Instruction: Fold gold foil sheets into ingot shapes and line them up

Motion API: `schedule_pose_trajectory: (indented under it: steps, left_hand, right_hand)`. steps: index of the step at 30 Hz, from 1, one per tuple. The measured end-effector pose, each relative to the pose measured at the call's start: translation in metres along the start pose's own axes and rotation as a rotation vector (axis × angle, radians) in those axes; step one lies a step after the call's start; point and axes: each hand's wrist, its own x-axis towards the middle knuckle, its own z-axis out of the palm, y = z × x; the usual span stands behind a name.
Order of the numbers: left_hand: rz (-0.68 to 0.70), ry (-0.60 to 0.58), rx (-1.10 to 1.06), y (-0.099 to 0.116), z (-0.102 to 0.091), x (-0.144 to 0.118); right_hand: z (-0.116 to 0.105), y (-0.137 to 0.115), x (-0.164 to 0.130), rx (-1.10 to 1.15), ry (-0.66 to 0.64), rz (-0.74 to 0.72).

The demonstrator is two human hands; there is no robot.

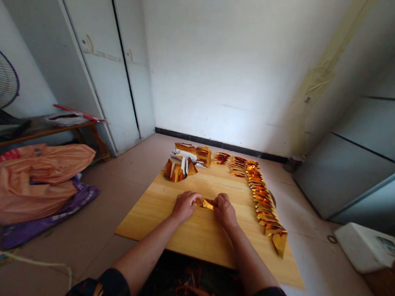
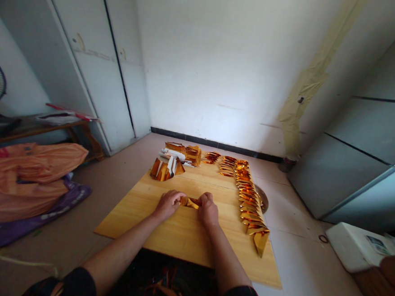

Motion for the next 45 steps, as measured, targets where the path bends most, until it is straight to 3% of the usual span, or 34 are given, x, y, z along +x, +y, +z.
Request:
schedule_pose_trajectory:
  steps: [14,23,30,36,45]
  left_hand:
    - [0.148,0.099,0.086,0.004,-0.003,-0.009]
    - [0.157,0.111,0.085,0.001,0.001,-0.007]
    - [0.264,0.225,0.089,0.003,0.0,-0.012]
    - [0.389,0.144,0.072,0.001,0.005,-0.014]
    - [0.364,0.13,-0.007,0.001,0.005,-0.013]
  right_hand:
    - [0.001,0.002,-0.005,0.051,0.02,0.017]
    - [0.002,0.002,-0.005,0.071,0.032,0.016]
    - [0.004,0.003,-0.009,0.107,0.101,-0.035]
    - [0.002,0.011,-0.018,0.15,0.124,-0.121]
    - [-0.004,0.025,-0.027,0.26,0.046,-0.24]
